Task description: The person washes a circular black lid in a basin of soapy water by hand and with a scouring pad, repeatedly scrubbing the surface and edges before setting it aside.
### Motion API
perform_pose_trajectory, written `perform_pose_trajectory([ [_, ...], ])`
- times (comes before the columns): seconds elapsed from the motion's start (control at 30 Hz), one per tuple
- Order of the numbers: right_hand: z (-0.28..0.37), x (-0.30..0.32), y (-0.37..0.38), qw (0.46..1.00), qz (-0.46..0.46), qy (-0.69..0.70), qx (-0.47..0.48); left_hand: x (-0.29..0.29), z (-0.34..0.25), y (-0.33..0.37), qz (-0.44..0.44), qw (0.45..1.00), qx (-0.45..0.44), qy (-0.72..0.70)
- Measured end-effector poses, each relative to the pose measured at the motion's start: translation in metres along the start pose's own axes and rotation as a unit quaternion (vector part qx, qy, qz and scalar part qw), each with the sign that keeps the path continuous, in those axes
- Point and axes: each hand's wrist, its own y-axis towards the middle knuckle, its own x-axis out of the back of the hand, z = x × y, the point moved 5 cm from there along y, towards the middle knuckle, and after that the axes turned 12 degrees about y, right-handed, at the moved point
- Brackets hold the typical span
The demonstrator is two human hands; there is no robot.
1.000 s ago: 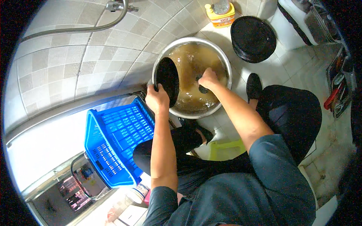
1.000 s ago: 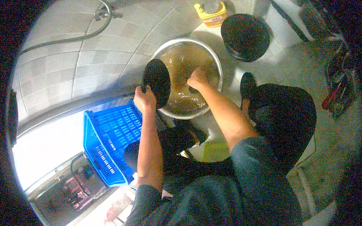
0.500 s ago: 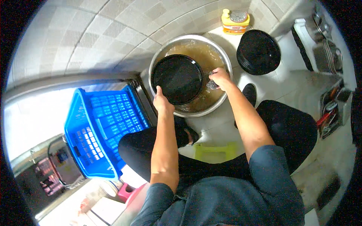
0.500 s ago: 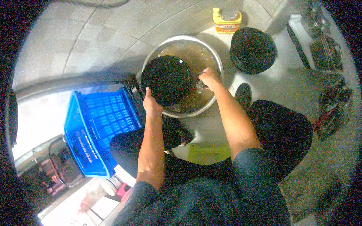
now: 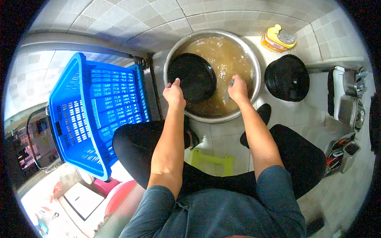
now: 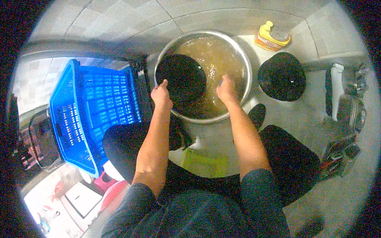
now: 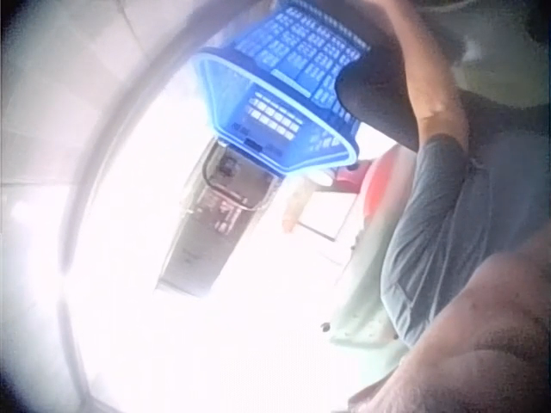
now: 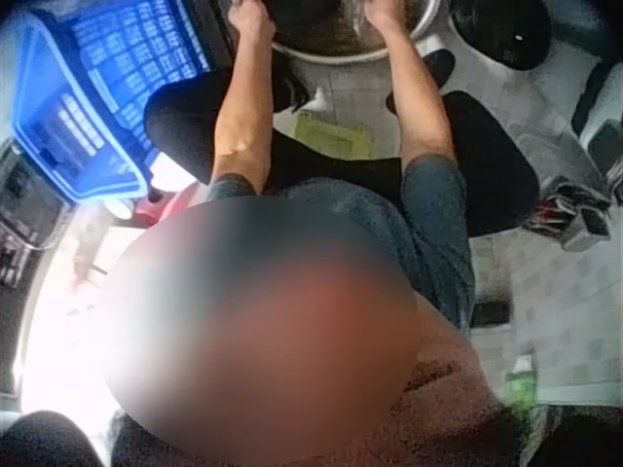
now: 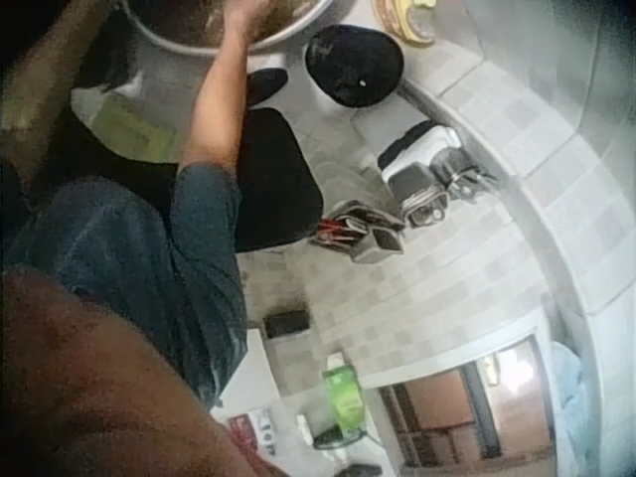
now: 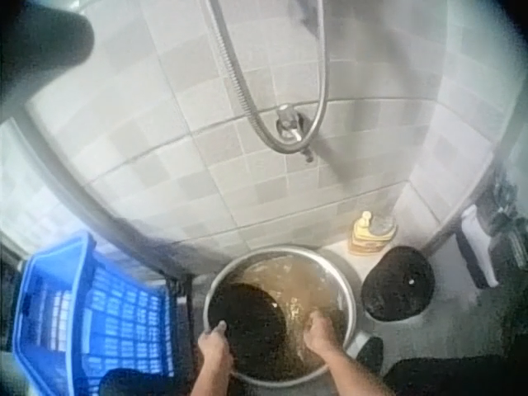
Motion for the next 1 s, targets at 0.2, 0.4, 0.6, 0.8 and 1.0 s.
perform_pose_trajectory([
  [0.2, 0.096, 0.01, -0.018, 0.931, -0.189, 0.227, 0.214, 0.007, -0.022, -0.008, 0.006, 0.997, -0.059, 0.058],
  [0.4, 0.154, -0.032, -0.055, 0.888, 0.037, 0.302, 0.346, -0.007, -0.037, -0.037, 0.12, 0.987, -0.074, 0.081],
  [0.6, 0.162, -0.028, -0.058, 0.858, -0.004, 0.236, 0.456, -0.009, -0.028, -0.038, 0.184, 0.976, -0.06, 0.101],
  [0.8, 0.105, 0.011, -0.014, 0.923, -0.209, 0.03, 0.322, -0.025, -0.024, -0.058, 0.217, 0.973, -0.059, 0.058],
  [1.0, 0.154, -0.022, -0.053, 0.907, -0.078, 0.201, 0.362, -0.016, -0.039, -0.052, 0.19, 0.974, -0.092, 0.082],
])
